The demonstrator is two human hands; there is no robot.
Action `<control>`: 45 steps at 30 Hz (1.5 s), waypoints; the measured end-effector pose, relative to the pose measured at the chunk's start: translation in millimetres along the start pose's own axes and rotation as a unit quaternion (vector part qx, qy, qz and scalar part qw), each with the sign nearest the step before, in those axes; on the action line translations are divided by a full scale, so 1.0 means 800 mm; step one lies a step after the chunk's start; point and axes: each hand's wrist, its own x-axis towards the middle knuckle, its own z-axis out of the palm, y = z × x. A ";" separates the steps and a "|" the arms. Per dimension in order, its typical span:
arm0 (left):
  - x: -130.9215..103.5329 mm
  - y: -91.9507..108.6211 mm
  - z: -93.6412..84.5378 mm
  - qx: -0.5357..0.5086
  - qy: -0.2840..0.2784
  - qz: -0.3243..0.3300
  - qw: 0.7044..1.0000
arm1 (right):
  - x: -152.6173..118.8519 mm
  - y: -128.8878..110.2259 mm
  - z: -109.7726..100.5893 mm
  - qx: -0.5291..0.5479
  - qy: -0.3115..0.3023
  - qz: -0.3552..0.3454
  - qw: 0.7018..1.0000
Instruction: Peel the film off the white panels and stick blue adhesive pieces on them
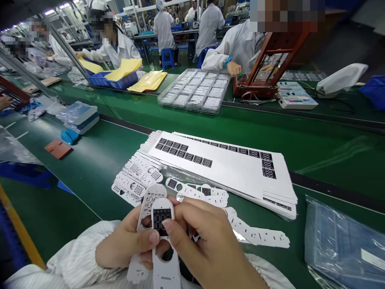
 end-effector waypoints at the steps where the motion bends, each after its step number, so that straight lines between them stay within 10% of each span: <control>1: 0.002 0.001 -0.002 0.035 0.036 0.021 0.999 | 0.002 0.002 -0.001 -0.031 0.001 0.002 1.000; 6: 0.011 0.013 -0.013 0.060 0.252 0.142 0.955 | 0.028 0.041 -0.006 -0.211 -0.035 0.025 0.976; 17: 0.010 0.003 -0.023 0.020 0.197 0.098 0.975 | 0.076 0.193 -0.022 -0.332 0.203 0.072 0.918; 24: 0.010 0.009 -0.019 0.145 0.272 0.093 0.947 | 0.074 0.195 -0.017 -0.350 0.214 0.060 0.910; 45: 0.013 0.007 -0.020 0.074 0.221 0.055 0.971 | 0.071 0.182 -0.015 -0.354 0.216 0.068 0.907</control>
